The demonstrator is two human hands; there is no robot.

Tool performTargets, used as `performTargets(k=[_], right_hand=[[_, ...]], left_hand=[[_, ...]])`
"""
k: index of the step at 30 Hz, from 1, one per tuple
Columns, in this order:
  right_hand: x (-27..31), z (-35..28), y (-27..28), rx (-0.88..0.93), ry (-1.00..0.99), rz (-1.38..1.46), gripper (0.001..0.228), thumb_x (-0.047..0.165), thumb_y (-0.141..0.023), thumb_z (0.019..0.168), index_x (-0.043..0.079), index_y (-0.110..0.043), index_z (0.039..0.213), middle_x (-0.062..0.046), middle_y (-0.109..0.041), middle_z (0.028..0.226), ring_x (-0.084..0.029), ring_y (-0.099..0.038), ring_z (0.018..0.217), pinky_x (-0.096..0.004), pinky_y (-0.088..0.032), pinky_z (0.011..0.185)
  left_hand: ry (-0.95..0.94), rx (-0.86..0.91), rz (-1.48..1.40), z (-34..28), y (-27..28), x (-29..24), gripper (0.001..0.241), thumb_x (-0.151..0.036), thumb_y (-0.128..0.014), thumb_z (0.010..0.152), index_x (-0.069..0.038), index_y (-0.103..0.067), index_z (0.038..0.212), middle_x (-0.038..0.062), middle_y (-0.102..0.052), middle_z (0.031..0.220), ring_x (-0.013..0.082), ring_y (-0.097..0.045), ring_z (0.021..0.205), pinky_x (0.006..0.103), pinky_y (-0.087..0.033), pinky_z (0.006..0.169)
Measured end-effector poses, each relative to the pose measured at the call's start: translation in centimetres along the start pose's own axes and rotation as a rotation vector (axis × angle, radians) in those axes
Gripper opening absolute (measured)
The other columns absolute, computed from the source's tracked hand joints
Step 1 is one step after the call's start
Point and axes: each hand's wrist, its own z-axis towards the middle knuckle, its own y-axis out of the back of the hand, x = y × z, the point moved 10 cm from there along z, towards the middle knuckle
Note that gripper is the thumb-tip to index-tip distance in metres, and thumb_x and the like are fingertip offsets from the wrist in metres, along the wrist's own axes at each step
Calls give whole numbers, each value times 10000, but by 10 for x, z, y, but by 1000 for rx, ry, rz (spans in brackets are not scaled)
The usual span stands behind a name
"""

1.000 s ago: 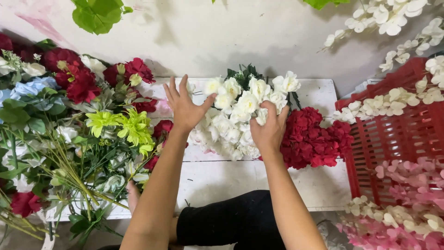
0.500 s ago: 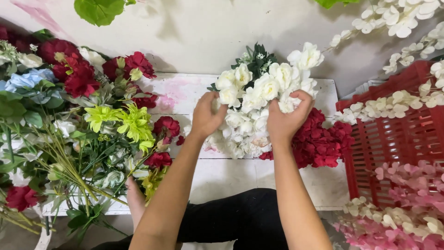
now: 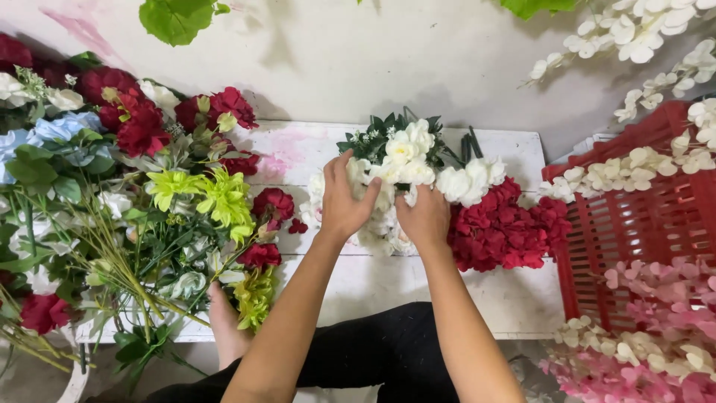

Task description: Selecting white artificial flower stems from a pile and arranging them into a bouquet by hand.

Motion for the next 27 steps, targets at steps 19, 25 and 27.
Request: performTargets(k=[19,25,27], right_hand=[[35,-6,57,-313,183,387,528,290,-711,966,124,-573,1447,-250,-244,1593,-528,-390,1418,-623,-381,1139],[34,-21,14,-80,94,316,574,301,-631,996,172,-432,1520,-230,-297,1581,-525,-403,1402,-684,-314,1140],[47,-28,43,-221,173,308,712,302,-746,944,191,-412,1564,-254,-239,1617,-530,-273,1475,-695,-226,1179]], left_hand=[[-45,65,108,7,-24,-12,849,-655,-531,948,-271,-235,1645,217,-287,1649,450,-245,1541,740,-197,1185],[38,207,166,-4,-45,6,1002,-789,-435,868,-253,-138,1661,156,-225,1670,410,-256,1548,692,-221,1206],[-34,112,159,-13,-24,-14,1024,-726,-521,888,-198,-114,1665,229,-161,1683,483,-173,1553,721,-214,1205]])
